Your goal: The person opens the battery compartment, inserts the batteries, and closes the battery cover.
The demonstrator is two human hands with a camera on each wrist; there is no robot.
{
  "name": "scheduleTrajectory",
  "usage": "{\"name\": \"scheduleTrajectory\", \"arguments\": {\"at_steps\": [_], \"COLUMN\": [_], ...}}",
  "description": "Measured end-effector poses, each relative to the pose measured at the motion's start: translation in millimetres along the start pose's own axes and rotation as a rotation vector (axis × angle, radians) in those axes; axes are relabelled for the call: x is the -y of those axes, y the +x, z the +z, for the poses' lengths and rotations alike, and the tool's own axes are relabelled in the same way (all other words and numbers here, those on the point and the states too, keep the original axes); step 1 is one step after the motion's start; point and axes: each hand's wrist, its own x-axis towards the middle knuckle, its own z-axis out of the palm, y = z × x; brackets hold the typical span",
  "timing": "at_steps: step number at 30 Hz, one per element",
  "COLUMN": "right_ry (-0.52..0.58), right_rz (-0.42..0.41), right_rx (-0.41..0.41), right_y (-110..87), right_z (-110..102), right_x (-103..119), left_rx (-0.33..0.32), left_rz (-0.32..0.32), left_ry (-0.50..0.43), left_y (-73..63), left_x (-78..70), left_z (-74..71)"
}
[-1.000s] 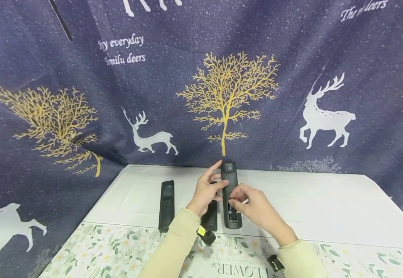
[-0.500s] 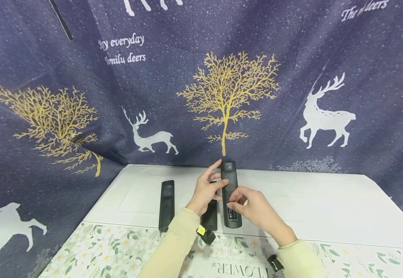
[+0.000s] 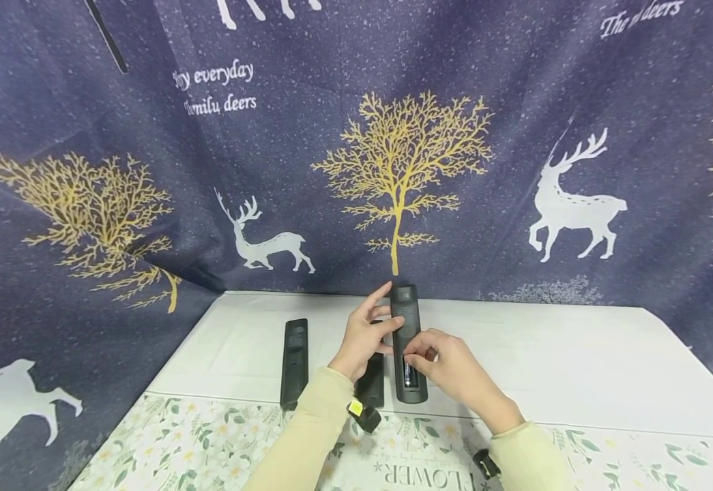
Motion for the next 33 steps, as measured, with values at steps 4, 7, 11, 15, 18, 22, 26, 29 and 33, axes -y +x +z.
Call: {"name": "scheduleTrajectory", "arguments": {"at_steps": [4,7,11,15,18,22,26,29,33], "right_ry": [0.006,0.02,0.052,0.168,0.254,0.283,0.28,0.283,0.297], "right_rz": [0.003,0.036,0.107,0.186,0.232,0.242,0.211,0.188,0.179], "right_rx": [-0.022,-0.065,-0.115,-0.068,-0.009,0.016,0.012,0.011,0.003], "right_y": [-0.5,-0.9,-0.8,0.4,1.2,1.5,1.0,1.2,1.8], "right_z": [0,0,0,0,1,2,3,4,5], "right_x": [0,1,2,0,-2,-4,-8,-10,-12], "left_rx": [-0.003,-0.006,-0.005,-0.003,0.001,0.008,0.008,0.007,0.004], "left_rz": [0.0,-0.001,-0.005,-0.005,-0.001,0.004,0.002,0.0,0.0], "left_ry": [0.001,0.002,0.001,0.001,0.001,-0.005,-0.006,-0.002,0.002], "left_y": [-0.4,-0.6,-0.9,-0.7,-0.5,-1.1,-1.6,-1.2,-0.9], "left_x": [-0.5,-0.8,-0.7,-0.3,-0.6,-1.6,-2.0,-1.9,-1.9], "left_z": [0.0,0.3,0.1,-0.6,-0.7,-0.3,0.1,0.2,0.4]}}
